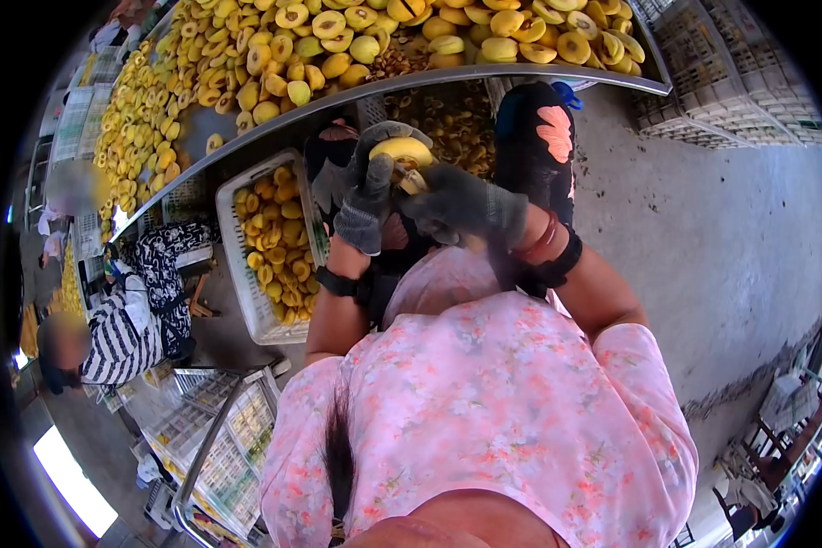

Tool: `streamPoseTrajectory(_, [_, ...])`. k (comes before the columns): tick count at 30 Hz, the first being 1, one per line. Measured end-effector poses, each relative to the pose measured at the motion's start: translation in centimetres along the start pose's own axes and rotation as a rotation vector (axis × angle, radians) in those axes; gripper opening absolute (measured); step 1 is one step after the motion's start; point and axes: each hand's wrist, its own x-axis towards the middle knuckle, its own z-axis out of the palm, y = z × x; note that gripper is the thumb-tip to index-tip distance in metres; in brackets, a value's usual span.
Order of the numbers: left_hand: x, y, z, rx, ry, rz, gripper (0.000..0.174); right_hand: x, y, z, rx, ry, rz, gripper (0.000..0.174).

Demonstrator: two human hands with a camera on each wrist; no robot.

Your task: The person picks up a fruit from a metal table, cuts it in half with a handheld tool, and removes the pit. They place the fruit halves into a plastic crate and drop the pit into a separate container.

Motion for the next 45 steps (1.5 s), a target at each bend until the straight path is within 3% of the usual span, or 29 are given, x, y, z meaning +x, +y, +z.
streamPoseTrajectory(3, [-0.7,0.3,0.2,-0.015,-0.006,-0.102,0.044,0.0,1.1,-0.8,0.302,-0.112,0.091,0.014])
streamPoseTrajectory(5, [-0.6,0.9,-0.2,0.029,-0.038,-0.146,0.045,-1.1,-0.9,0.2,0.187,-0.166,0.112,0.006])
streamPoseTrajectory(8, [0.2,0.9,-0.5,0.026,-0.019,-0.15,0.053,-0.7,-1.2,-0.1,0.265,-0.205,0.147,0.005])
streamPoseTrajectory(11, [0.0,2.0,0.7,-0.293,0.198,-0.264,0.061,-0.9,-0.3,2.0,0.071,-0.043,-0.041,0.006])
streamPoseTrajectory(12, [0.1,2.3,0.7,-0.322,0.296,-0.251,0.065,-0.2,0.7,1.0,-0.059,-0.102,-0.105,0.009])
streamPoseTrajectory(15, [-0.2,1.7,-1.2,-0.249,0.382,-0.163,0.064,0.8,1.6,1.0,-0.127,0.1,-0.289,0.013])
streamPoseTrajectory(19, [-1.1,3.2,-3.1,-0.219,0.561,-0.15,0.062,1.2,1.3,0.7,-0.111,0.272,-0.244,0.008])
streamPoseTrajectory(20, [-1.8,3.1,-4.7,-0.262,0.512,-0.126,0.057,1.8,2.4,-0.2,-0.131,0.267,-0.247,0.008])
streamPoseTrajectory(23, [-4.0,3.8,-7.4,-0.11,0.716,-0.07,0.048,2.3,2.9,-0.2,-0.311,0.313,-0.244,0.009])
streamPoseTrajectory(24, [-5.4,3.6,-9.4,0.197,0.839,-0.098,0.039,2.3,2.6,0.2,-0.295,0.31,-0.224,0.012])
streamPoseTrajectory(25, [-5.5,3.5,-10.7,0.15,0.914,-0.013,0.035,2.4,2.4,0.3,-0.32,0.296,-0.184,0.013])
streamPoseTrajectory(26, [-6.5,3.6,-11.3,0.044,1.064,-0.103,0.036,2.4,2.3,0.2,-0.345,0.288,-0.147,0.013])
streamPoseTrajectory(28, [-10.5,0.1,-17.8,0.438,1.207,-0.112,0.036,2.4,2.4,0.1,-0.388,0.285,-0.124,0.014])
streamPoseTrajectory(30, [-14.5,-1.1,-22.5,0.904,1.144,-0.266,0.042,2.5,2.6,0.0,-0.434,0.296,-0.166,0.014])
streamPoseTrajectory(33, [-15.2,0.2,-22.8,0.943,1.235,-0.553,0.047,3.1,2.9,-0.1,-0.494,0.316,-0.222,0.013])
streamPoseTrajectory(36, [-15.4,-2.1,-27.5,1.386,1.299,-0.604,0.046,3.9,3.4,-0.6,-0.599,0.347,-0.205,0.021])
streamPoseTrajectory(39, [-9.9,0.4,-26.5,1.624,1.113,0.004,0.049,4.3,4.1,-1.0,-0.669,0.35,-0.198,0.021])
streamPoseTrajectory(41, [-4.6,3.3,-23.8,1.627,0.946,-0.009,0.054,4.5,4.3,-1.0,-0.692,0.311,-0.197,0.014])
streamPoseTrajectory(43, [0.4,3.6,-24.5,1.785,0.819,-0.18,0.056,4.9,5.0,-1.8,-0.826,0.24,-0.326,0.012])
streamPoseTrajectory(45, [4.8,4.0,-24.8,1.843,0.673,-0.471,0.059,5.3,5.3,-2.5,-0.973,0.195,-0.495,0.012])
